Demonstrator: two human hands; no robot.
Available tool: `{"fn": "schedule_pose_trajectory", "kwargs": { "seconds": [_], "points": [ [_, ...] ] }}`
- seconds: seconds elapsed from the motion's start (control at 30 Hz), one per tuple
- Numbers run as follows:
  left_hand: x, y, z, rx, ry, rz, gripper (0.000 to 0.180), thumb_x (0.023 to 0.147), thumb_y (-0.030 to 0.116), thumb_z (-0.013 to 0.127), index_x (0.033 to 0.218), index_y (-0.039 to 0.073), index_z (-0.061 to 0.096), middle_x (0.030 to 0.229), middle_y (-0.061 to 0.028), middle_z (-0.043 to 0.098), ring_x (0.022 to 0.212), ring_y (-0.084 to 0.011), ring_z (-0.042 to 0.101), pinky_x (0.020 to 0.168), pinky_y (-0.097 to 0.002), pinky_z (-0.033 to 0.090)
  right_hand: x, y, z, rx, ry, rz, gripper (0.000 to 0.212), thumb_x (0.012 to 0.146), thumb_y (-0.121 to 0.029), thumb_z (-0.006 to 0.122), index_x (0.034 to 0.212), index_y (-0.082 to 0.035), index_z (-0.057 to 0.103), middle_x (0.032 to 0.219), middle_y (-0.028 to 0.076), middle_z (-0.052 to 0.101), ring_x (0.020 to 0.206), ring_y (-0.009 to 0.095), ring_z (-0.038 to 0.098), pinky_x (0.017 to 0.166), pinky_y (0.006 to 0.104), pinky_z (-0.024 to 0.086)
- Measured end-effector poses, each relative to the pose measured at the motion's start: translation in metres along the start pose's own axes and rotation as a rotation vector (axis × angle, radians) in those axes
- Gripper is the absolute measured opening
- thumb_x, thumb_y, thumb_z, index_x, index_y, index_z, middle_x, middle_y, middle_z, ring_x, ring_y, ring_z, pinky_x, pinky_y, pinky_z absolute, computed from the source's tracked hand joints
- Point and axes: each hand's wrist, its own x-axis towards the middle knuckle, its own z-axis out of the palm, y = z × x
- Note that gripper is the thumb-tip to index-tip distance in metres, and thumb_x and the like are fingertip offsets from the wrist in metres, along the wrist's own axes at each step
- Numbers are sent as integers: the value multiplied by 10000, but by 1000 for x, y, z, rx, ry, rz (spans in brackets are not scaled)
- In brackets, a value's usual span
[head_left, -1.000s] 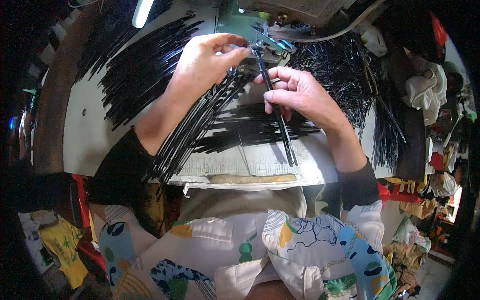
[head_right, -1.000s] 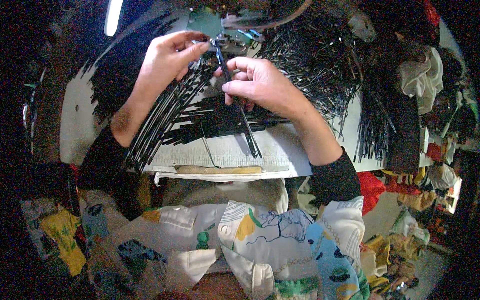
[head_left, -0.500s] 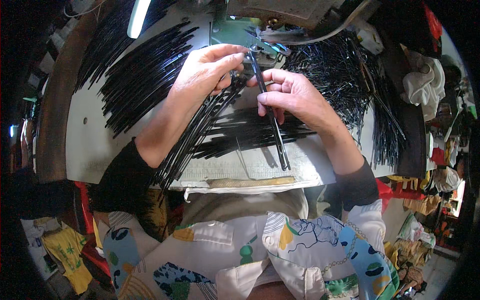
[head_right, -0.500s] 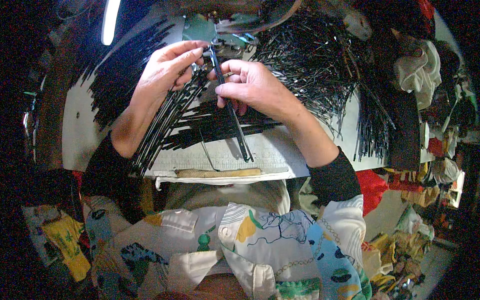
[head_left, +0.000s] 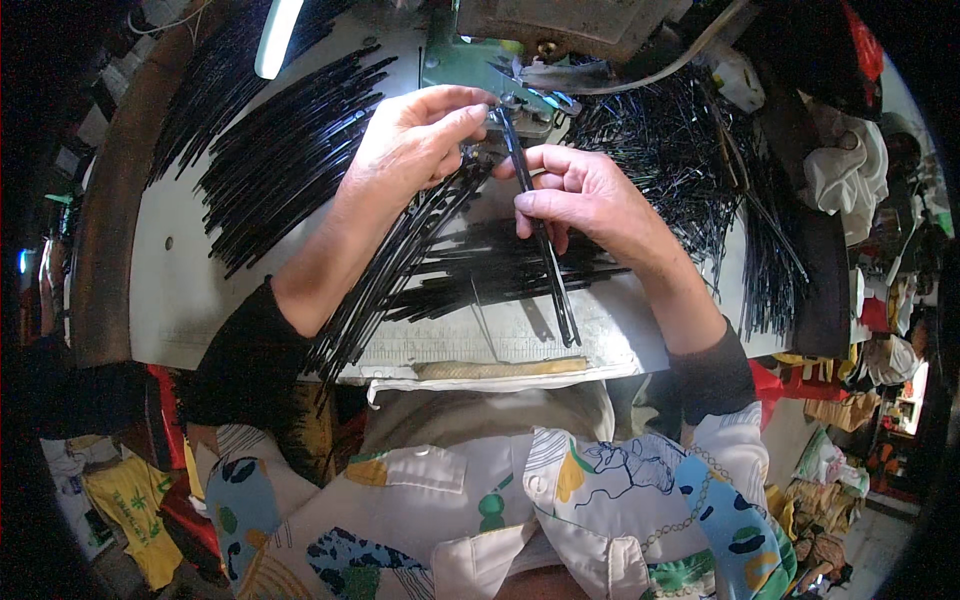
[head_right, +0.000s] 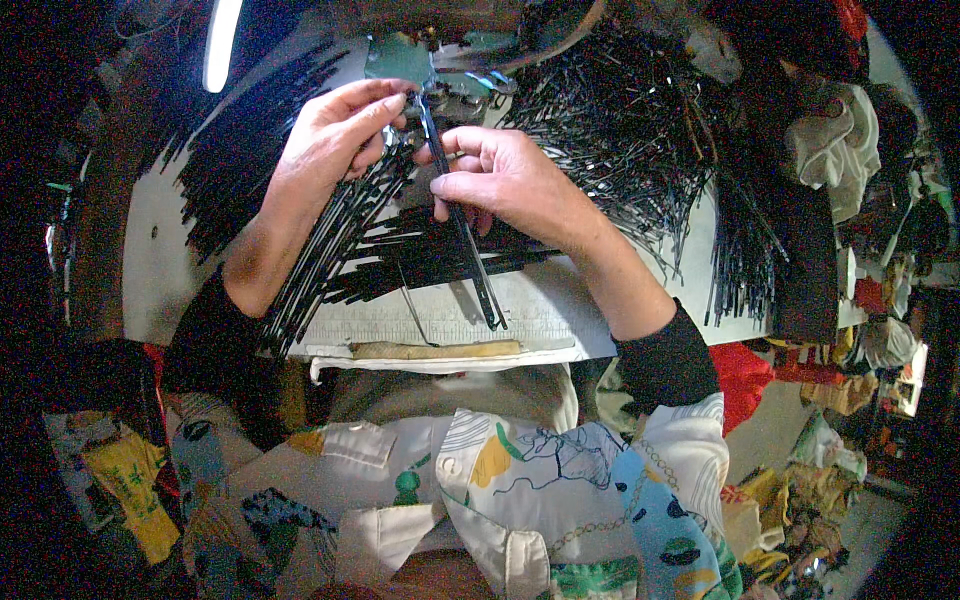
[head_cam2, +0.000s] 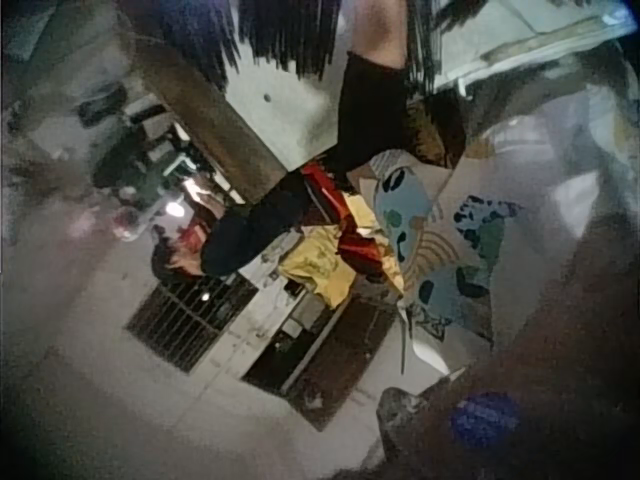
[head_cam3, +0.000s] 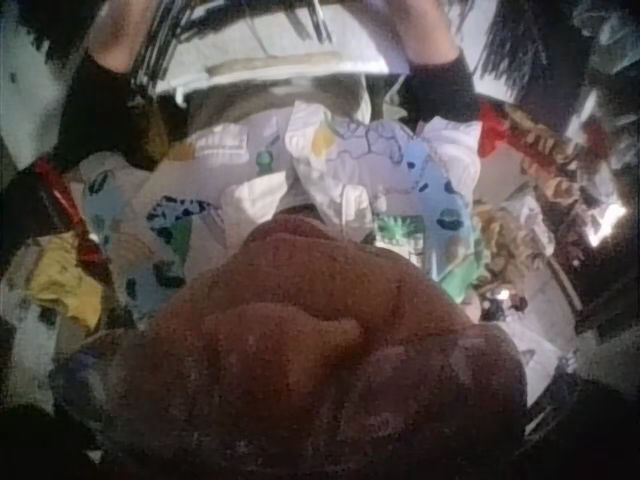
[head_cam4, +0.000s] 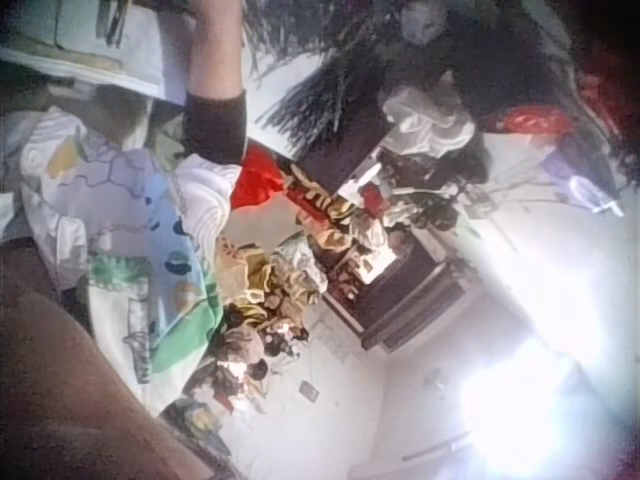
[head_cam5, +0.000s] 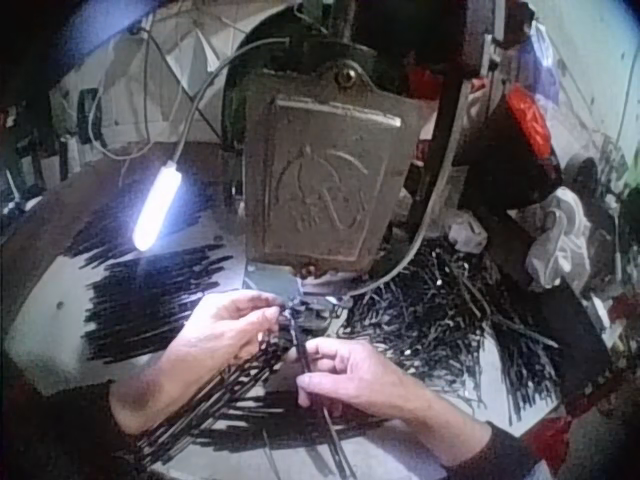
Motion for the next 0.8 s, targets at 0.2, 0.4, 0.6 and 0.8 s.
{"fn": "schedule_pose_trajectory", "kwargs": {
  "seconds": [0.2, 0.4, 0.6, 0.8],
  "points": [
    [0, 3, 5, -3, 5, -3, 289, 860, 177, 577, 1080, -11, 570, 766, -22, 583, 456, -11, 393, 384, -154, 272, 1, 2, 0, -11, -2, -3, 299, 826, -145, 551, 1095, -15, 540, 706, 37, 611, 558, 53, 520, 479, 172, 413],
    [9, 4, 9, 62, 23, 67, 298, 851, 171, 587, 1077, -23, 566, 750, -19, 582, 462, -12, 382, 393, -161, 278, 3, 7, 1, 84, 67, -48, 260, 841, -178, 563, 1071, -57, 551, 752, 22, 626, 582, 60, 533, 488, 191, 426],
    [19, 0, 10, 180, 49, 130, 309, 841, 168, 595, 1077, -29, 564, 758, -23, 587, 466, -16, 382, 399, -164, 282, 7, 9, 0, 108, 106, -74, 250, 850, -171, 556, 1073, -57, 549, 756, 35, 630, 579, 59, 531, 491, 192, 425],
    [15, 3, 14, 15, 51, 20, 263, 837, 173, 600, 1024, -11, 582, 717, -14, 570, 458, -12, 393, 379, -158, 274, 9, 15, 3, 135, 128, -93, 260, 850, -170, 561, 1078, -47, 543, 759, 43, 633, 579, 64, 541, 491, 192, 426]
  ]
}}
